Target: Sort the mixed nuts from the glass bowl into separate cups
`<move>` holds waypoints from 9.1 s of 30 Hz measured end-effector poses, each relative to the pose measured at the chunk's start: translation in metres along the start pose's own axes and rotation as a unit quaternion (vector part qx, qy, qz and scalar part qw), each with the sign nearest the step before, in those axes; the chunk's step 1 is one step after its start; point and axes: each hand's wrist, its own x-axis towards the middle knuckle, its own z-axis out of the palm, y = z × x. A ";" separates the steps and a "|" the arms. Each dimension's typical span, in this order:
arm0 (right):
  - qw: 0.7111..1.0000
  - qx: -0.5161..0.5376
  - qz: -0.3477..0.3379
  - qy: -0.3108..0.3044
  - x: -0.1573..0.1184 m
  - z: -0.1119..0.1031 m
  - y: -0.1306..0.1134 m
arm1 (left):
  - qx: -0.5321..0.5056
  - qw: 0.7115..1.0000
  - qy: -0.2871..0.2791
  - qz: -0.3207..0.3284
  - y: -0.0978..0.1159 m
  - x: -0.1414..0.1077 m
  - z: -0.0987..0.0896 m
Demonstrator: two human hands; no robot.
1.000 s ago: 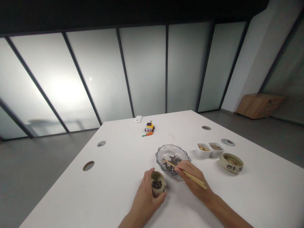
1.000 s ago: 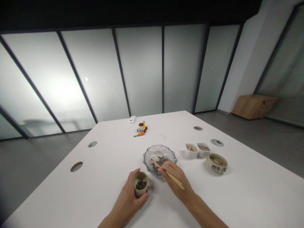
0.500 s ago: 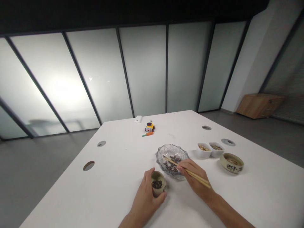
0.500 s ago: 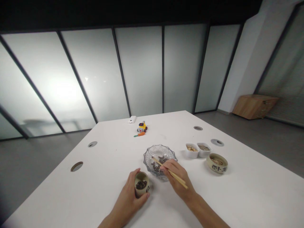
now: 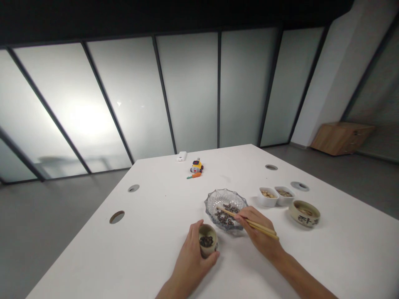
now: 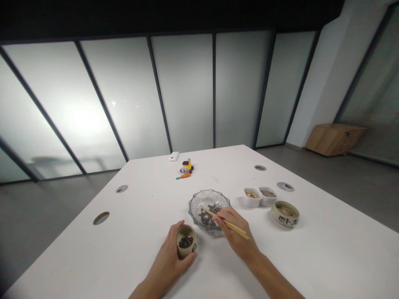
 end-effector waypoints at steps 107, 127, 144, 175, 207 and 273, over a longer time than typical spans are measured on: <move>0.996 0.029 -0.031 -0.073 -0.005 -0.004 -0.016 | 0.005 1.000 0.002 0.007 -0.003 0.000 0.001; 0.990 -0.026 -0.092 -0.103 -0.006 0.001 -0.013 | 0.004 1.000 -0.003 0.007 -0.001 0.001 0.000; 0.997 0.026 -0.023 -0.067 -0.007 0.002 -0.006 | 0.005 1.000 -0.010 0.010 -0.004 0.001 0.001; 1.000 0.015 0.022 -0.006 -0.002 -0.007 -0.013 | 0.008 1.000 -0.010 0.003 -0.003 0.000 0.000; 0.999 0.011 -0.033 -0.018 -0.006 -0.002 -0.007 | -0.001 1.000 0.001 0.008 -0.001 0.000 0.000; 0.997 -0.048 0.057 0.029 0.003 -0.027 -0.015 | 0.012 1.000 -0.018 -0.006 -0.001 0.000 -0.001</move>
